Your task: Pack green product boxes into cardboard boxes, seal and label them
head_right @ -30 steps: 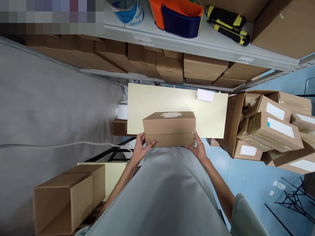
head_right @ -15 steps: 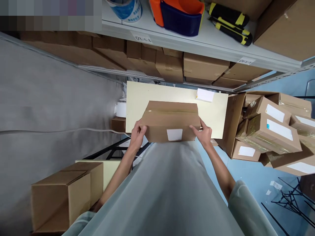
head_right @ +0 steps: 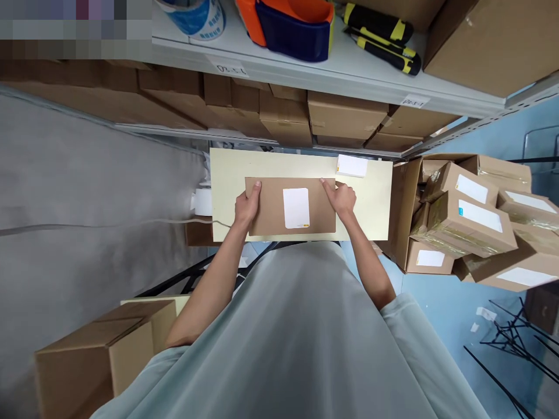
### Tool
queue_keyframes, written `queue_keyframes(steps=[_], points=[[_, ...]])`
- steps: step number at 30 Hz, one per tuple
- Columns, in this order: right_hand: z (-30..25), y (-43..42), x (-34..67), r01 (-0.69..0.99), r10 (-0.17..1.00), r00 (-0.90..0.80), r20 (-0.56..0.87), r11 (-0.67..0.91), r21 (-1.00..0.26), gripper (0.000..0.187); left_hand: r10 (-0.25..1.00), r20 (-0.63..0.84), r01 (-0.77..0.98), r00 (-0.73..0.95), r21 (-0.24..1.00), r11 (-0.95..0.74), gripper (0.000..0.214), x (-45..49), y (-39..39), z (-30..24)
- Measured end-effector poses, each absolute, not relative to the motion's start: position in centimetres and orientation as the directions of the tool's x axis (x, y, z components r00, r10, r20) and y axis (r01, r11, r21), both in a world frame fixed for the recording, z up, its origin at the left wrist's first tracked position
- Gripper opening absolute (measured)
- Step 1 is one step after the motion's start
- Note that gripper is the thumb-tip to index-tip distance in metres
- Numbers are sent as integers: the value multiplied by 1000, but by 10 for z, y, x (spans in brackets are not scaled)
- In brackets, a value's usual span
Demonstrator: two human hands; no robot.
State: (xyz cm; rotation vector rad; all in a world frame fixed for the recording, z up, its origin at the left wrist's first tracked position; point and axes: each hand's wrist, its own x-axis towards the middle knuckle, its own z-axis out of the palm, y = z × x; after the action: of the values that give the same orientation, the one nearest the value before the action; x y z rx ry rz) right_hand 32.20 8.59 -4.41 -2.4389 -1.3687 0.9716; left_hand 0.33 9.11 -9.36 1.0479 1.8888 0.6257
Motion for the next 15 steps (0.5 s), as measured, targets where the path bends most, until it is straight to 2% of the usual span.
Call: queue_keyframes(steps=[3,5,15], points=[[-51,87,321,723,832,344,-435,-530,-443,77,788,-489,397,-374,684,612,71,6,92,-97],[-54,85,321,736,840,338,-425,-517,-436,79,792,-479,428,-378,668,609,69,9,92,-93],[-65,71,324,747,874,296,-385,-463,-477,74,891,-231,594,-390,677,435,74,23,86,-79]])
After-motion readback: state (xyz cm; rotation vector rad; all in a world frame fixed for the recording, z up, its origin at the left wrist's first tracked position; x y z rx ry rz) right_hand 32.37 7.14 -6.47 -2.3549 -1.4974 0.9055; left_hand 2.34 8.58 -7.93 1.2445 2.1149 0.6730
